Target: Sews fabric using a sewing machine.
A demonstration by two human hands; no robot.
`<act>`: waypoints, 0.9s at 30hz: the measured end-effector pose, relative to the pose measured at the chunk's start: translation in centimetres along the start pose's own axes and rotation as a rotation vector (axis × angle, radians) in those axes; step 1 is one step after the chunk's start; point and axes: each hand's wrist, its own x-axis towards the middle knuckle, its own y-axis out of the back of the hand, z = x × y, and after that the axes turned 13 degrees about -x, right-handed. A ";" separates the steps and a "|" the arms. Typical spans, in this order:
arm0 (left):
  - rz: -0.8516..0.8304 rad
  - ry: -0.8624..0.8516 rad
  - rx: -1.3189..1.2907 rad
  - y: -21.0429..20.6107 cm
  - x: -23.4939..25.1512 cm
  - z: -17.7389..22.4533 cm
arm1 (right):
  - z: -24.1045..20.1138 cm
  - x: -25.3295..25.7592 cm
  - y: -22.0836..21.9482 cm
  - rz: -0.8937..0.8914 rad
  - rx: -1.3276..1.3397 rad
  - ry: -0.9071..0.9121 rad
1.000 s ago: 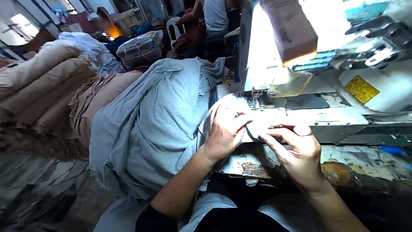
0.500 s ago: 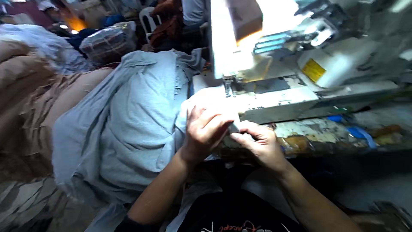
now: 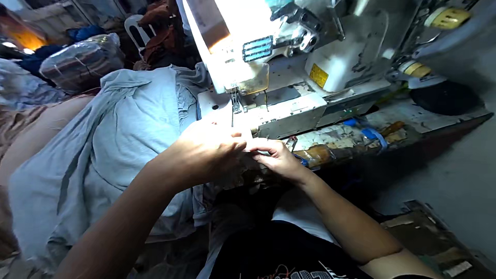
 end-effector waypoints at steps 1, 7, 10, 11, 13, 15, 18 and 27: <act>0.004 0.012 0.013 0.2 -0.2 -0.2 | 0.4 0.0 -0.3 0.019 0.005 -0.012; 0.010 0.017 0.070 1.1 -0.2 -3.0 | 1.6 0.2 -1.2 0.095 0.019 -0.065; 0.025 -0.003 0.088 1.3 0.1 -3.8 | 2.4 0.9 -1.4 0.099 0.022 -0.044; 0.027 0.002 0.086 1.4 0.2 -4.0 | 2.6 1.1 -1.4 0.096 0.021 -0.041; 0.041 -0.006 0.080 1.6 0.3 -4.3 | 3.1 1.4 -1.4 0.094 0.022 -0.015; 0.060 -0.013 0.069 1.6 0.4 -4.5 | 3.2 1.4 -1.5 0.092 0.008 -0.004; 0.066 -0.020 0.072 1.6 0.5 -4.7 | 3.2 1.4 -1.4 0.078 -0.040 0.001; -0.001 -0.009 0.075 1.6 0.5 -4.2 | 3.3 1.3 -1.4 0.077 -0.095 0.017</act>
